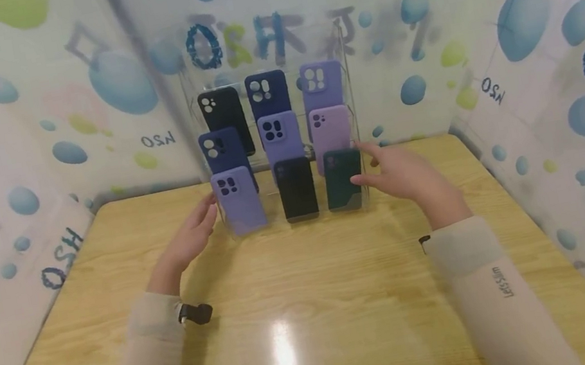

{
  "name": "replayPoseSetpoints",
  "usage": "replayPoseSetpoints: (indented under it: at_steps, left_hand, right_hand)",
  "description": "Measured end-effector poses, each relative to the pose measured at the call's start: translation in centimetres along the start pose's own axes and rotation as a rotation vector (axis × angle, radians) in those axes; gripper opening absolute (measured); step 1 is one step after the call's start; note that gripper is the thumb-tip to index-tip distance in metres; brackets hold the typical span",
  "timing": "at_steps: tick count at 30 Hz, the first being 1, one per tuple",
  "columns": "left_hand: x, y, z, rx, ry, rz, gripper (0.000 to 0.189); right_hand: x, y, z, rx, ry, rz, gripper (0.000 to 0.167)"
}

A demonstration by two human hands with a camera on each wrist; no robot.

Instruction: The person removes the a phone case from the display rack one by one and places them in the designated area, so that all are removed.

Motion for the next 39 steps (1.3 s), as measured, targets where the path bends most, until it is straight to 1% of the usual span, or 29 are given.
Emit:
replayPoseSetpoints:
  at_steps: [1,4,5,7,10,12,16,21,25,29,30,32,34,36,37,39]
  left_hand:
    - [-0.2,0.3,0.0,-0.002,0.013,-0.013,0.064]
    - [-0.6,1.0,-0.1,-0.026,0.026,-0.049,0.063]
    - [-1.2,1.3,0.1,-0.035,0.033,-0.058,0.063]
    - [-1.3,1.8,0.1,-0.053,0.016,-0.062,0.065]
    - [-1.3,2.3,0.2,-0.056,-0.008,-0.061,0.066]
    - [-1.3,2.5,0.2,-0.041,-0.014,-0.05,0.064]
    - [-1.2,2.5,0.3,0.007,0.005,0.001,0.06]
    - [-1.2,2.4,0.4,0.07,0.017,0.053,0.053]
    - [-1.4,2.4,0.6,0.079,0.02,0.064,0.052]
    - [-1.3,2.2,0.4,0.054,0.016,-0.027,0.054]
    - [-1.3,2.2,0.4,0.047,0.013,-0.068,0.055]
    - [-1.2,2.1,0.3,0.038,0.003,-0.18,0.059]
    - [-1.2,2.0,0.4,0.036,0.002,-0.268,0.062]
    - [-1.2,2.2,0.6,0.036,0.0,-0.337,0.064]
    - [-1.2,2.2,0.7,0.032,0.001,-0.354,0.064]
    - [-1.3,2.5,1.0,0.028,-0.001,-0.353,0.064]
  right_hand:
    - [-0.1,0.2,0.2,0.008,-0.005,-0.013,0.085]
    - [-0.2,0.9,0.9,0.037,-0.01,-0.043,0.08]
    - [-0.2,1.1,1.0,0.044,-0.007,-0.051,0.078]
    - [-0.2,1.5,1.2,0.074,0.001,-0.056,0.075]
    - [-0.4,1.9,1.2,0.15,0.005,-0.053,0.065]
    - [-0.4,2.2,1.2,0.212,0.003,-0.037,0.057]
    - [-0.3,2.7,1.4,0.318,-0.005,0.009,0.047]
    - [-0.3,3.6,1.7,0.388,-0.017,0.083,0.041]
    - [0.0,4.2,2.1,0.448,-0.044,0.106,0.037]
    - [0.0,4.6,2.5,0.529,-0.115,0.099,0.031]
    - [0.1,4.6,2.5,0.541,-0.133,0.107,0.03]
    - [0.2,4.5,2.5,0.552,-0.159,0.125,0.027]
    - [0.4,4.4,2.3,0.542,-0.172,0.141,0.024]
    - [0.6,4.3,2.1,0.516,-0.171,0.154,0.024]
    - [0.7,4.2,2.0,0.501,-0.17,0.161,0.025]
    - [0.9,4.1,1.9,0.476,-0.165,0.17,0.026]
Point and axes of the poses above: each hand's wrist, its own z-axis towards the middle knuckle, its own y-axis out of the palm, x = y × z, the point moved 1 cm from there along z, towards the middle knuckle, and after that the axes turned 1 degree about x, right-handed, at the moved point
